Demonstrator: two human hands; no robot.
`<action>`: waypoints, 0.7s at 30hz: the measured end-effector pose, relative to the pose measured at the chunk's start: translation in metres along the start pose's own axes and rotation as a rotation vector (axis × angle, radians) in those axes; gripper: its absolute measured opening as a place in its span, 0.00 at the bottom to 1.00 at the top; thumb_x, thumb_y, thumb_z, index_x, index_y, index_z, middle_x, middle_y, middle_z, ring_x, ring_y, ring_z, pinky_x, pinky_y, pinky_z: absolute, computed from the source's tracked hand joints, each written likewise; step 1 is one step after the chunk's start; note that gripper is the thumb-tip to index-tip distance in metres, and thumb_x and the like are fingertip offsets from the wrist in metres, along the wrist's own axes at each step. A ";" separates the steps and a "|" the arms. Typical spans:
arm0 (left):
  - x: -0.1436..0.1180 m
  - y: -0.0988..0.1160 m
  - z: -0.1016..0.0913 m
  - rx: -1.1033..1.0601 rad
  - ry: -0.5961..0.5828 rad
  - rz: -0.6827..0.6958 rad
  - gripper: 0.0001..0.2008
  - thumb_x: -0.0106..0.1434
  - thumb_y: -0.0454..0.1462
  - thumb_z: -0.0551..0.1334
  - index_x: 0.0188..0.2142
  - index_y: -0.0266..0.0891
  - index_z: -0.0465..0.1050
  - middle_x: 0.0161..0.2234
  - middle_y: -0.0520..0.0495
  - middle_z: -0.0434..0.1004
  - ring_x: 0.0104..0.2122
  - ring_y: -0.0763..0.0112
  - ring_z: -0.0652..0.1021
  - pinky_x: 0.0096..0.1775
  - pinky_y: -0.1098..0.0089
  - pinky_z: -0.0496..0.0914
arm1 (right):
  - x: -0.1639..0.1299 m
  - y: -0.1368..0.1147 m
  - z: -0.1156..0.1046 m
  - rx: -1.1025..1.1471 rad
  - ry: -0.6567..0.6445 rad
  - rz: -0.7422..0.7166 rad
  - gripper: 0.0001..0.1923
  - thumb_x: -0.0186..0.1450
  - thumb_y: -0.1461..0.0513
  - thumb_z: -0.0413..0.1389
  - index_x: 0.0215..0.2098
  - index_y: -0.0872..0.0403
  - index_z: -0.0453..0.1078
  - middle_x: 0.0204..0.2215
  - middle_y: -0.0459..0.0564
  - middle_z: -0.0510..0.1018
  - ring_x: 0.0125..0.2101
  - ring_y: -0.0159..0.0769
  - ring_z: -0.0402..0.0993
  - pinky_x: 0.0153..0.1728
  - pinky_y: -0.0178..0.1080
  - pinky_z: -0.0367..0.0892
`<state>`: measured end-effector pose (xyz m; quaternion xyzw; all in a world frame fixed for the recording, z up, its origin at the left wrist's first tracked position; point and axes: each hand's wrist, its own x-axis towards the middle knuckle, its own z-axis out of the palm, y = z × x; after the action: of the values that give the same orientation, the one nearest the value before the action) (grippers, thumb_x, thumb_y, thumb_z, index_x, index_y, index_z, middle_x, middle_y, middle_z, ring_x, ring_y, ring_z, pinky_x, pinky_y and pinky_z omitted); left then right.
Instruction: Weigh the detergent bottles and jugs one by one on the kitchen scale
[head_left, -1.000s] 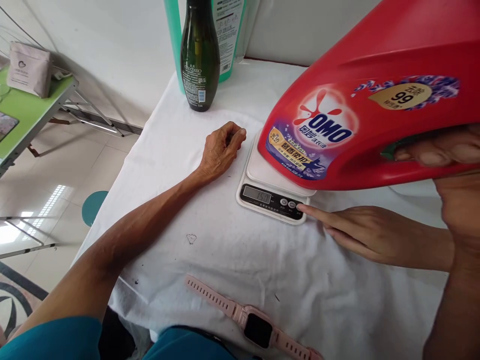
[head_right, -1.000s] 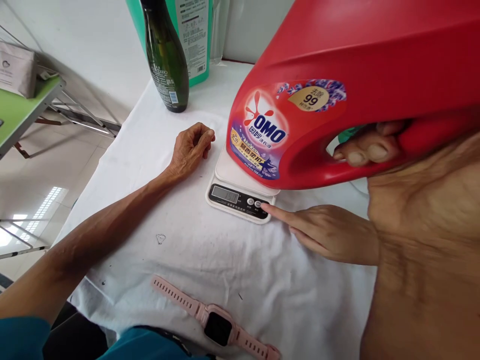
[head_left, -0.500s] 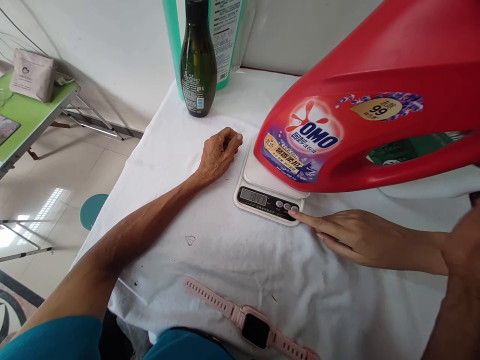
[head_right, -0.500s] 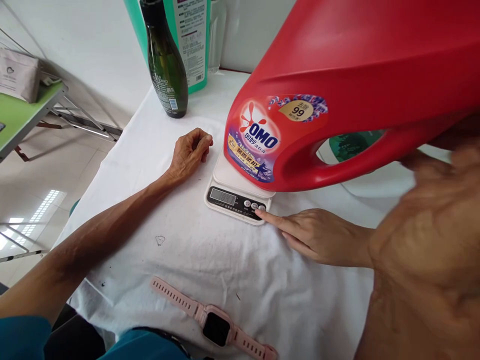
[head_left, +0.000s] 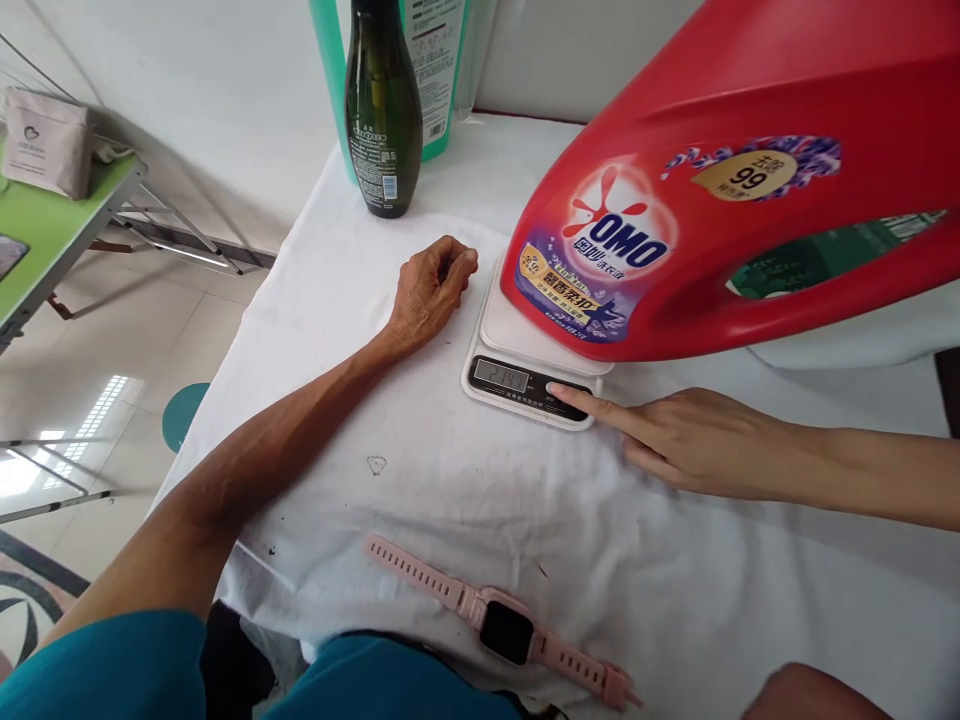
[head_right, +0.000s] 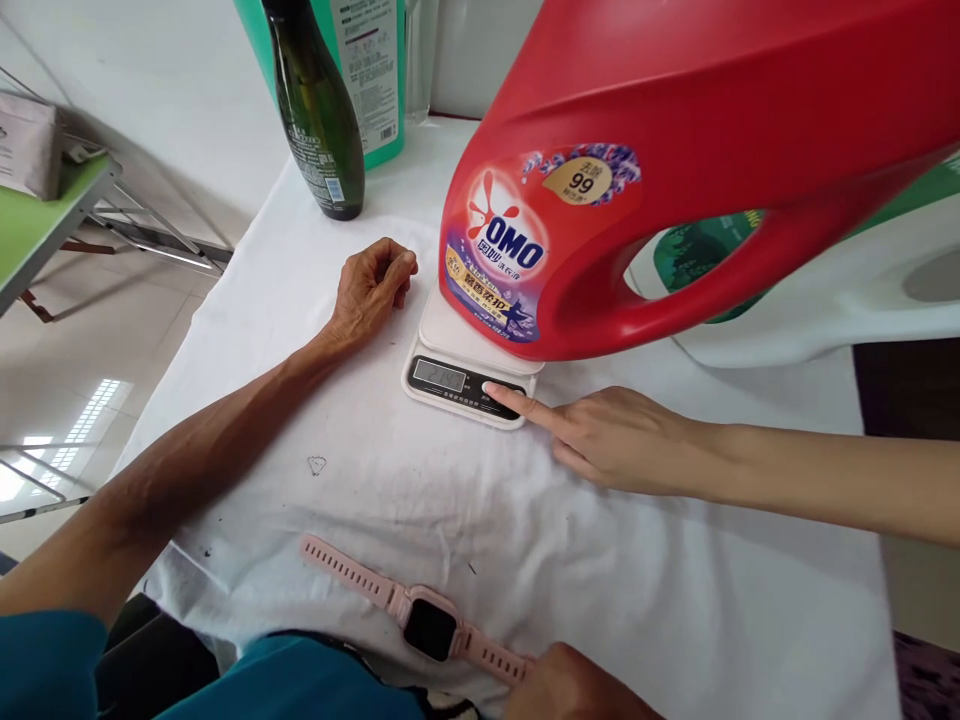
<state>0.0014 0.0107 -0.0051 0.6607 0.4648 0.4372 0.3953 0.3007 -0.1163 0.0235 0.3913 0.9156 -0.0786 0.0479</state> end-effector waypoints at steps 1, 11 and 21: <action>0.000 -0.001 0.000 0.011 -0.004 0.006 0.22 0.74 0.55 0.56 0.31 0.42 0.68 0.24 0.51 0.72 0.21 0.73 0.71 0.27 0.68 0.67 | 0.000 0.003 0.001 0.028 -0.035 -0.084 0.30 0.71 0.68 0.53 0.71 0.58 0.63 0.14 0.36 0.64 0.16 0.31 0.57 0.23 0.37 0.50; 0.002 -0.012 0.002 0.086 -0.005 0.079 0.24 0.74 0.57 0.52 0.34 0.42 0.69 0.24 0.50 0.70 0.24 0.71 0.72 0.27 0.68 0.66 | -0.020 0.028 0.022 0.274 -0.066 -0.138 0.37 0.65 0.65 0.64 0.72 0.60 0.64 0.23 0.42 0.78 0.22 0.32 0.68 0.26 0.37 0.56; 0.003 -0.014 0.001 0.057 -0.020 0.082 0.23 0.74 0.57 0.54 0.34 0.42 0.70 0.25 0.50 0.69 0.25 0.70 0.73 0.29 0.67 0.68 | -0.008 0.018 0.008 0.456 -0.009 0.150 0.28 0.62 0.65 0.67 0.60 0.59 0.76 0.16 0.34 0.74 0.16 0.22 0.61 0.23 0.33 0.52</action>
<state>-0.0013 0.0166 -0.0175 0.6945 0.4454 0.4333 0.3626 0.3197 -0.1114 0.0145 0.4586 0.8423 -0.2814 -0.0322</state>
